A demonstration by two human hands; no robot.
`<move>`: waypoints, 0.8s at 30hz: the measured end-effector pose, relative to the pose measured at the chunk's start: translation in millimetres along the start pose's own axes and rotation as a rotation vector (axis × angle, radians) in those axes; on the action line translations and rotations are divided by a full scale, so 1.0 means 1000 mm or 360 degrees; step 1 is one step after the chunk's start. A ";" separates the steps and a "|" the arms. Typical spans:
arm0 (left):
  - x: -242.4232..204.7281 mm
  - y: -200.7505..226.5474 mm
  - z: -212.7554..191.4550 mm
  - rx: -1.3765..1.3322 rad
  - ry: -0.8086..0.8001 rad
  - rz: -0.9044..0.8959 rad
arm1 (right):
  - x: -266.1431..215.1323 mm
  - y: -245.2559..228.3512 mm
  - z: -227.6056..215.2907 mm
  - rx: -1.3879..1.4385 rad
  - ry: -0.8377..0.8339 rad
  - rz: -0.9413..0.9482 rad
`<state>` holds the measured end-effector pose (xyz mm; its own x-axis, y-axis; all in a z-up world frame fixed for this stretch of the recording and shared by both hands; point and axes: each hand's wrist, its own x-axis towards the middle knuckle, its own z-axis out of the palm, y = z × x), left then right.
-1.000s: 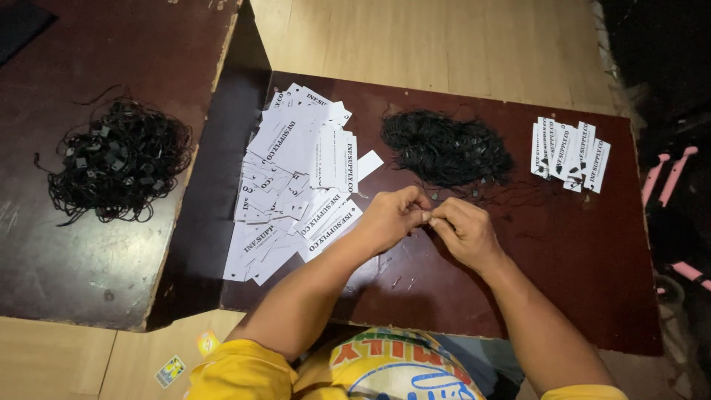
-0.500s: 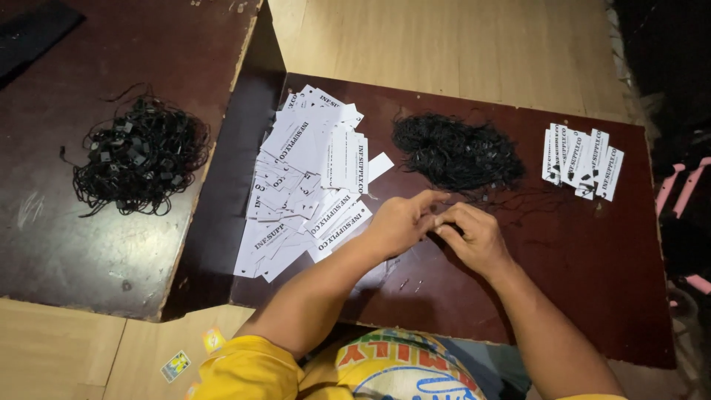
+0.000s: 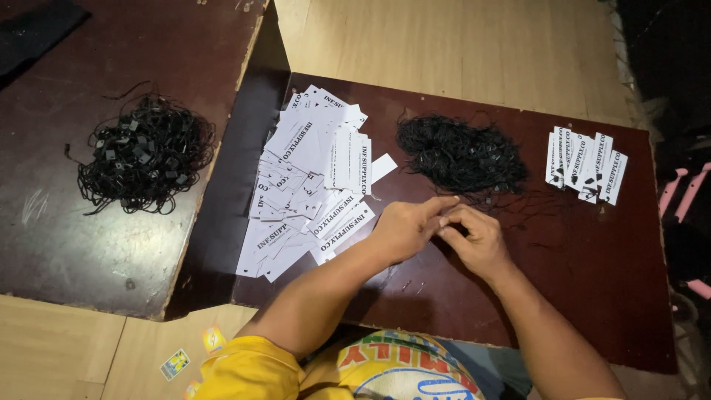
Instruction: Attaching paper labels to black string fasteners by threading them through pre-punched holes.
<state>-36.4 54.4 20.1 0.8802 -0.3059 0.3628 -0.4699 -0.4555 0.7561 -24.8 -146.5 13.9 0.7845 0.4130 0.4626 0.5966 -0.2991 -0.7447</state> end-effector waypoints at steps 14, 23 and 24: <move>0.019 -0.059 -0.050 0.1141 0.0724 -0.0424 | 0.012 -0.036 0.005 -0.0134 -0.0029 -0.0239; 0.021 -0.077 -0.056 0.1360 0.0654 -0.0696 | 0.007 -0.053 0.035 -0.0087 -0.0176 -0.0581; 0.021 -0.079 -0.056 0.1333 0.0649 -0.0718 | 0.007 -0.055 0.036 -0.0065 -0.0197 -0.0611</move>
<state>23.0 130.8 -1.2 0.8680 0.2733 0.4147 0.1517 -0.9409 0.3027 -57.9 -95.8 40.7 0.4783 0.6012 0.6401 0.8505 -0.1357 -0.5081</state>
